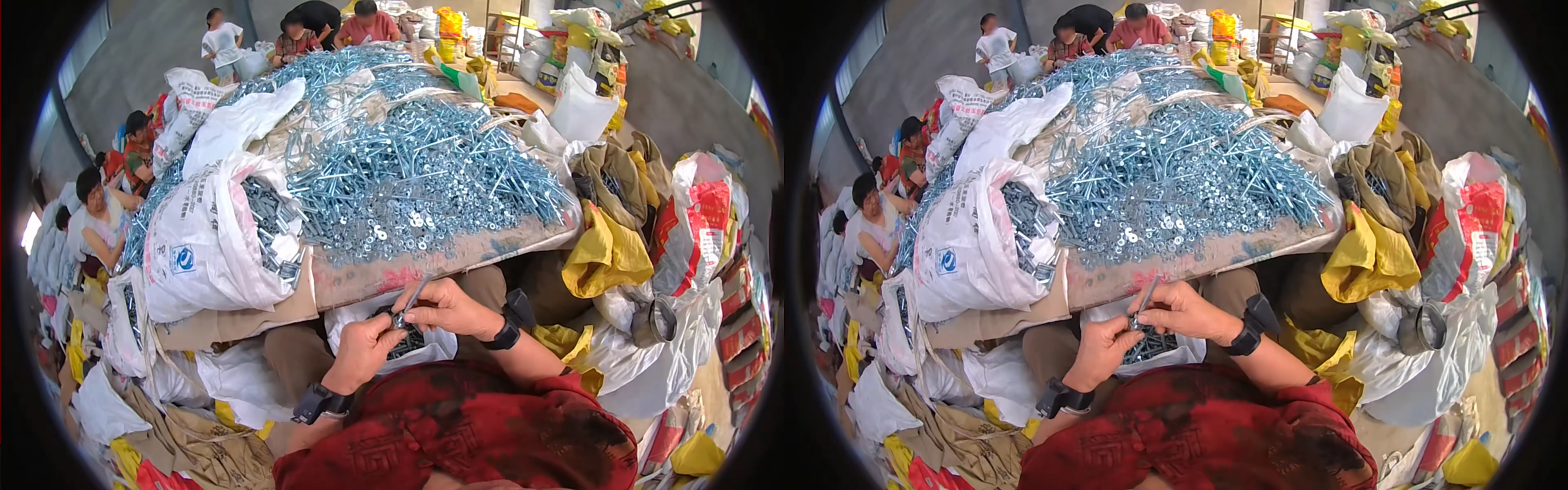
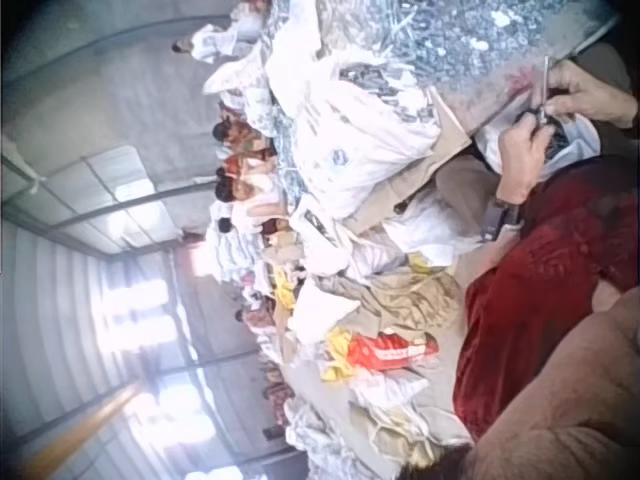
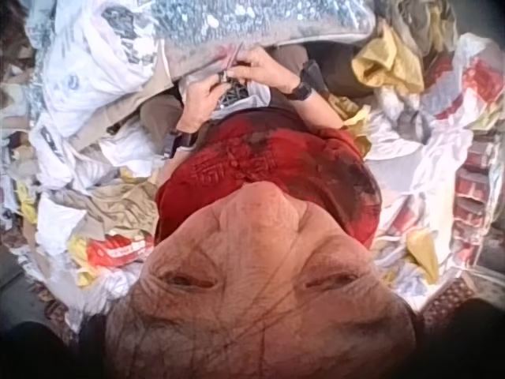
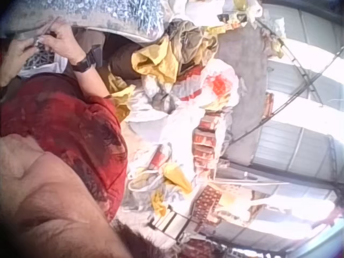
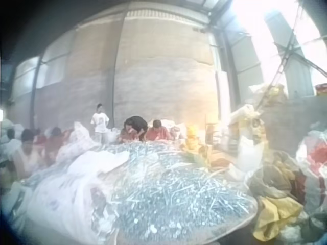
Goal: Assembling bolts by sliding washers onto them and sorting them into bags.
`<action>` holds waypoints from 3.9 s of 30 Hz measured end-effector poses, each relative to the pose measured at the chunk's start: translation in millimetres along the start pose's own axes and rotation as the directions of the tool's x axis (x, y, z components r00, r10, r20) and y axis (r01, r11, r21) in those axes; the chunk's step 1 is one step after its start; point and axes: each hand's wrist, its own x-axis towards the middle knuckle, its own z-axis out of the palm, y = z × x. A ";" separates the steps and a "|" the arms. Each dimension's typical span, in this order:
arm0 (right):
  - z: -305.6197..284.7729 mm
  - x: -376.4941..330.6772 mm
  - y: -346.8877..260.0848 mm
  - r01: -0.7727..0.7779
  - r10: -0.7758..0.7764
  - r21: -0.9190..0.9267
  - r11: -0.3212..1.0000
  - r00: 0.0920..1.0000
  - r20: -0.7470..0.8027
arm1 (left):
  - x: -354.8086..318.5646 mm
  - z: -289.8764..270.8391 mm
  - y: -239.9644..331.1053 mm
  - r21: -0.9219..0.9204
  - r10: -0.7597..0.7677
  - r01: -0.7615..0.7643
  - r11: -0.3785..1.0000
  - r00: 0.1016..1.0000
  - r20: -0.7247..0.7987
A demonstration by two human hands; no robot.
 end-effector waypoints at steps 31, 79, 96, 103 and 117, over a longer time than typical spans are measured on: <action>35.8 10.6 4.8 0.151 -0.323 -0.411 0.899 0.862 -0.391 | -16.3 13.1 8.9 0.203 0.063 -0.025 0.979 0.981 -0.185; -92.8 93.1 45.5 -0.039 -0.629 -0.820 0.571 0.622 -0.467 | 132.7 -125.6 -145.0 0.742 0.238 0.191 0.642 0.871 -0.430; -115.2 187.3 41.4 -0.179 -0.400 -0.975 -0.132 0.909 -0.112 | 136.3 -114.8 -151.6 0.804 -0.223 0.428 0.413 0.903 -0.366; -81.2 118.2 -20.8 -0.131 -0.730 -0.991 0.032 0.674 -0.113 | 137.6 -129.4 -150.0 0.792 -0.285 0.415 0.447 0.906 -0.314; -36.6 15.3 -16.2 0.062 -0.732 -0.885 0.462 0.591 -0.340 | 148.1 -127.4 -131.5 0.758 -0.367 0.497 0.421 0.858 -0.359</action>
